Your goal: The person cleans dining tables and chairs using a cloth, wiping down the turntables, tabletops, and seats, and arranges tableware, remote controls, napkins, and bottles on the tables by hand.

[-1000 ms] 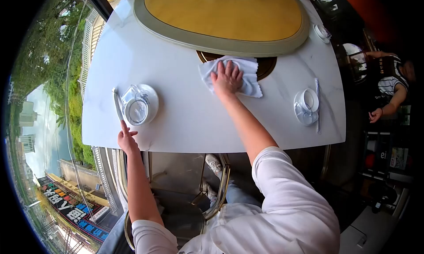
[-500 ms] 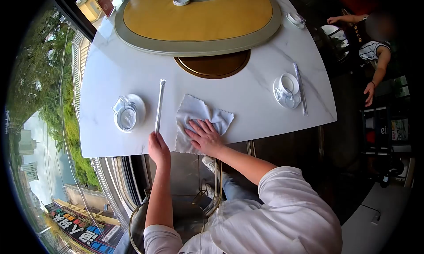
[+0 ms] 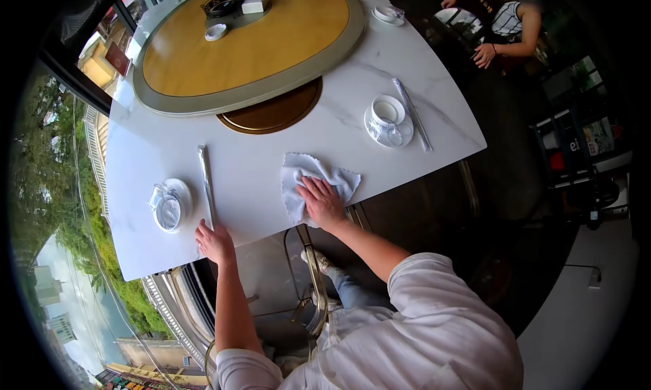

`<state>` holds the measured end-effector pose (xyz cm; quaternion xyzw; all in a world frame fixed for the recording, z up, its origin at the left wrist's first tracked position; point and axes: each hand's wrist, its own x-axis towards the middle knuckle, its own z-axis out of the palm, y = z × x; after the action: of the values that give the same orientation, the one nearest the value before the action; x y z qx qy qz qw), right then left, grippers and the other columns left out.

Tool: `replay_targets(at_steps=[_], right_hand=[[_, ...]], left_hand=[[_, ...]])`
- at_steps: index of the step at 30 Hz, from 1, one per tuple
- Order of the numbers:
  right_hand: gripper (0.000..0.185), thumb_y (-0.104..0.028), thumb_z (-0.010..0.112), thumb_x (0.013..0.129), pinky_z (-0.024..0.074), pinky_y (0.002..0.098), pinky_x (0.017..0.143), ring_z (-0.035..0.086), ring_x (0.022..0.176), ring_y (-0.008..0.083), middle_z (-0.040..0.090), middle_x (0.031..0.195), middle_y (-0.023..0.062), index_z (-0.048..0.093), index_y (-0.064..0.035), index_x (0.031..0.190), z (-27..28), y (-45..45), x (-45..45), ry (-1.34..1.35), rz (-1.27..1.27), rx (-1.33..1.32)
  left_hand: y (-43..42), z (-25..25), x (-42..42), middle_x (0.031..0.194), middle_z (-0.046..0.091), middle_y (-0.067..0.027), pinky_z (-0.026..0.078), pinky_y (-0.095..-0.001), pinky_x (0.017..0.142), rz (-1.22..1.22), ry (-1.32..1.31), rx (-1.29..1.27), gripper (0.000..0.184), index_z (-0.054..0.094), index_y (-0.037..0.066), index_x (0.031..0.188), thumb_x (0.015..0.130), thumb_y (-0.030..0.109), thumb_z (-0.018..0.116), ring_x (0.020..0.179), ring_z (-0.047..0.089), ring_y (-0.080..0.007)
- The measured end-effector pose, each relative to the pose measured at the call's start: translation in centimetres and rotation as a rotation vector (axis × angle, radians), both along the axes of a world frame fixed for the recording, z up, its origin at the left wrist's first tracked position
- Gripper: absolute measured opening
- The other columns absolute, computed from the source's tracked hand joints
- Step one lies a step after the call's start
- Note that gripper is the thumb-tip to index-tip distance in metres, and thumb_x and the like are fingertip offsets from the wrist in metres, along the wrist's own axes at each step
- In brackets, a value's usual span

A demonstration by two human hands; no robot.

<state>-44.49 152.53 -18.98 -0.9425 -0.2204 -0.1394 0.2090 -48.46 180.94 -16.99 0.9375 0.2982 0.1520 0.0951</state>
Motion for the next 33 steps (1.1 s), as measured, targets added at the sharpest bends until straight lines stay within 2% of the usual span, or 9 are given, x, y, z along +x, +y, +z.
replay_targets(at_steps=[4,12,16,20,24,28,29,32,33], right_hand=[[0.039,-0.009,0.053,0.079,0.0333,0.0426,0.100,0.047,0.115,0.0297,0.049,0.126,0.0127,0.053,-0.0067,0.117,-0.3,-3.3,0.9,-0.091,-0.236,0.012],[0.041,-0.004,0.053,0.077,0.0339,0.0432,0.099,0.044,0.118,0.0314,0.048,0.127,0.0156,0.051,-0.0047,0.117,-2.1,-6.1,0.3,-0.121,-0.440,-0.044],[0.040,-0.008,0.053,0.079,0.0312,0.0443,0.101,0.041,0.122,0.0303,0.043,0.132,0.0158,0.050,-0.0043,0.119,-2.1,-3.6,-1.3,-0.015,-0.360,-0.094],[0.037,-0.009,0.052,0.079,0.0356,0.0373,0.100,0.045,0.119,0.0291,0.048,0.128,0.0154,0.052,-0.0042,0.116,-0.8,-0.6,-4.1,0.056,-0.062,-0.102],[0.028,-0.002,0.046,0.079,0.0462,0.0343,0.085,0.058,0.100,0.0279,0.060,0.109,0.0112,0.064,-0.0064,0.100,0.1,1.2,-6.3,0.131,-0.061,0.224],[0.030,0.000,0.049,0.074,0.0475,0.0369,0.080,0.061,0.092,0.0318,0.064,0.097,0.0169,0.066,-0.0054,0.097,1.4,0.5,-7.1,0.478,-0.292,0.363],[0.030,0.000,0.048,0.074,0.0471,0.0355,0.081,0.062,0.092,0.0309,0.064,0.096,0.0196,0.066,-0.0031,0.098,0.2,-0.2,-7.3,0.547,-0.294,0.549],[0.026,0.000,0.047,0.080,0.0470,0.0273,0.075,0.061,0.081,0.0153,0.066,0.088,0.0064,0.066,0.0001,0.098,2.6,-0.9,-8.7,0.803,-0.389,0.878],[0.028,0.001,0.045,0.081,0.0468,0.0263,0.075,0.061,0.083,0.0148,0.065,0.090,0.0051,0.065,0.0008,0.100,0.0,-1.9,-7.6,0.876,-0.312,1.025]], left_hand=[[1.8,0.7,-4.1,0.108,0.052,-0.0145,0.042,-0.0433,0.084,-0.189,-0.028,-0.184,0.031,0.055,0.005,0.105,0.077,0.020,0.060,0.101,0.051,-0.0333],[3.0,5.7,-18.2,0.103,0.053,-0.0131,0.042,-0.0394,0.083,-0.226,0.092,-0.365,0.028,0.056,0.006,0.100,0.076,0.018,0.063,0.097,0.051,-0.0326],[1.5,6.8,-23.9,0.098,0.055,-0.0125,0.045,-0.0380,0.079,-0.293,0.194,-0.578,0.025,0.058,0.006,0.095,0.075,0.020,0.065,0.092,0.054,-0.0312],[-1.5,10.1,-26.5,0.097,0.057,-0.0128,0.047,-0.0364,0.075,-0.335,0.257,-0.721,0.027,0.059,0.006,0.098,0.076,0.021,0.065,0.088,0.056,-0.0303],[-2.9,13.0,-28.6,0.099,0.057,-0.0125,0.047,-0.0375,0.077,-0.406,0.274,-0.667,0.031,0.058,0.006,0.101,0.078,0.025,0.065,0.090,0.056,-0.0306],[-3.1,14.3,-31.6,0.100,0.057,-0.0121,0.047,-0.0395,0.079,-0.461,0.292,-0.603,0.035,0.057,0.007,0.105,0.079,0.030,0.064,0.093,0.056,-0.0317],[-3.4,14.7,-32.5,0.100,0.057,-0.0121,0.047,-0.0395,0.079,-0.442,0.288,-0.605,0.035,0.057,0.007,0.105,0.079,0.030,0.064,0.093,0.056,-0.0317],[-3.5,15.0,-36.1,0.102,0.058,-0.0129,0.047,-0.0394,0.079,-0.504,0.426,-0.493,0.038,0.057,0.008,0.107,0.080,0.035,0.061,0.093,0.058,-0.0323],[-3.2,14.8,-37.5,0.102,0.058,-0.0129,0.047,-0.0394,0.079,-0.473,0.417,-0.496,0.038,0.057,0.008,0.107,0.080,0.035,0.061,0.093,0.058,-0.0323]])
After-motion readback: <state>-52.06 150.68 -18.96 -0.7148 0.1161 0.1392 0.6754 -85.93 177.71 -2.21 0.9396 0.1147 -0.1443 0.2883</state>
